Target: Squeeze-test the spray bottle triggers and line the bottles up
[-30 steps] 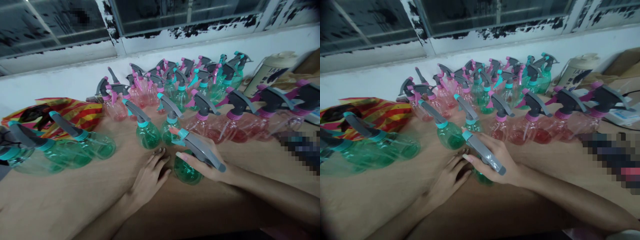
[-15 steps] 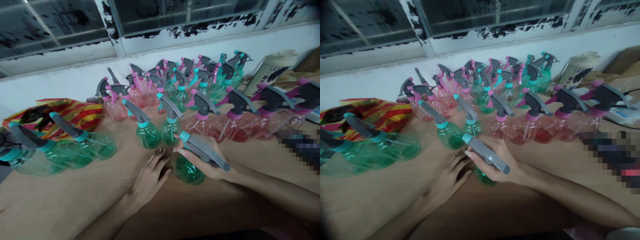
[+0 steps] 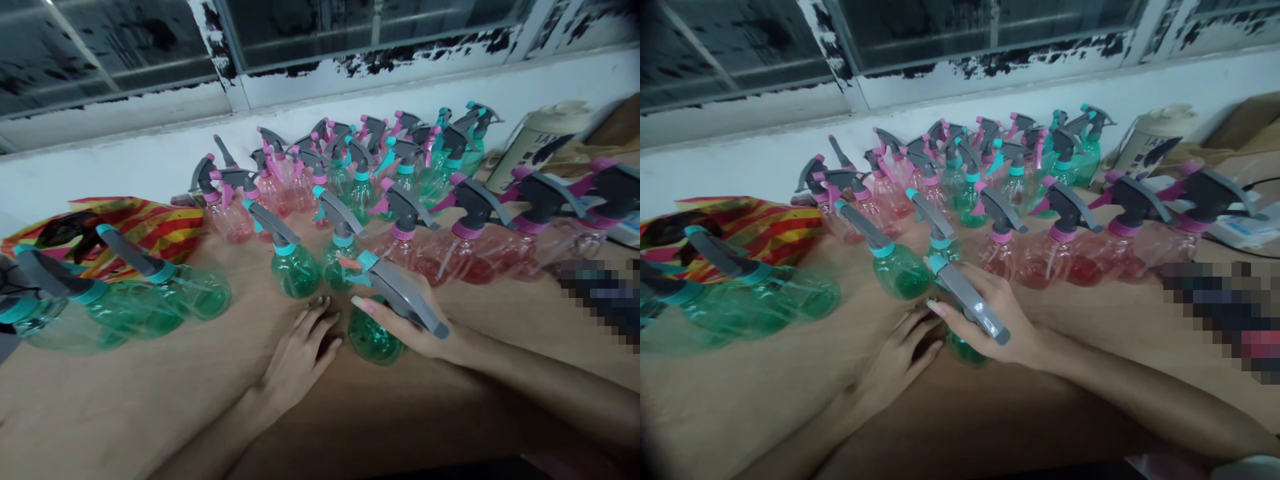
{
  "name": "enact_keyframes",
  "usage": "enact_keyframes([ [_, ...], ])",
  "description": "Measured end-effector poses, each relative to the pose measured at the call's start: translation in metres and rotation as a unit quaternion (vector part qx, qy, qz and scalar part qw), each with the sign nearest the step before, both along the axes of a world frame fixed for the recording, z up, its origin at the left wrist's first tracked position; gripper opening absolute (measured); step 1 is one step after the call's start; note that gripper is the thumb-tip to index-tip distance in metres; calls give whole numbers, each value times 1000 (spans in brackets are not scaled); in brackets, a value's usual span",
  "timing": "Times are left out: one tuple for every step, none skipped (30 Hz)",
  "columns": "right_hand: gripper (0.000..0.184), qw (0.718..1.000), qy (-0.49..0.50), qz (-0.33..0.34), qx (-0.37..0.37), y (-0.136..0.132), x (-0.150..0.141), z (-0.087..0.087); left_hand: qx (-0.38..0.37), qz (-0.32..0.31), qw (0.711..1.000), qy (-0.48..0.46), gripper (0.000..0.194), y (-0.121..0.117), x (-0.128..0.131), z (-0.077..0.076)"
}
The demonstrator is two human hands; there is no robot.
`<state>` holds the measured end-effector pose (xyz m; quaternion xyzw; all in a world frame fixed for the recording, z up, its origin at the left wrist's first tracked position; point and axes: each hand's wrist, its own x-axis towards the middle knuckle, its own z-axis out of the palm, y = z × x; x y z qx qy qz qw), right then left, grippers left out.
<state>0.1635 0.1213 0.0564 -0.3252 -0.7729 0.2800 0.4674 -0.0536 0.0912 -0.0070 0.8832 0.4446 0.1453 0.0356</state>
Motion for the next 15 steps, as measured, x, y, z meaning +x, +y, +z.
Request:
enact_keyframes([
  [7,1000,1,-1,-1,0,0,0,-2,2,1000,-2,33,0,0,0],
  [8,1000,2,-2,0,0,0,-1,-4,2,1000,-5,33,0,0,0],
  [9,1000,3,-4,1,0,0,-1,-6,3,1000,-8,33,0,0,0],
  [9,1000,3,-6,2,0,0,-1,-9,3,1000,-10,33,0,0,0],
  [9,1000,2,-7,2,0,0,-1,-11,3,1000,-12,33,0,0,0],
  [8,1000,0,-6,2,0,0,-1,-12,4,1000,-14,33,0,0,0],
  [6,1000,-1,-6,1,-1,0,0,-14,4,1000,-16,33,-1,0,-1],
  [6,1000,-4,-5,-2,-1,0,0,-15,5,1000,-18,33,-1,0,-1],
  [5,1000,-7,-6,-4,-1,0,1,-14,5,1000,-19,33,-1,0,-1],
  [5,1000,-10,-7,-6,-1,0,2,-14,6,1000,-20,33,-1,0,-2],
  [6,1000,-13,-8,-7,-1,0,2,-13,7,1000,-21,33,-1,0,-2],
  [6,1000,-15,-9,-7,-1,0,3,-13,8,1000,-22,33,-1,0,-2],
  [7,1000,-14,-8,-7,-1,0,3,-14,8,1000,-24,33,-1,0,-2],
  [9,1000,-11,-4,-6,-1,0,2,-16,8,1000,-25,32,-1,0,-2],
  [13,1000,-3,0,-6,-1,0,2,-20,8,999,-25,32,-1,0,-1],
])
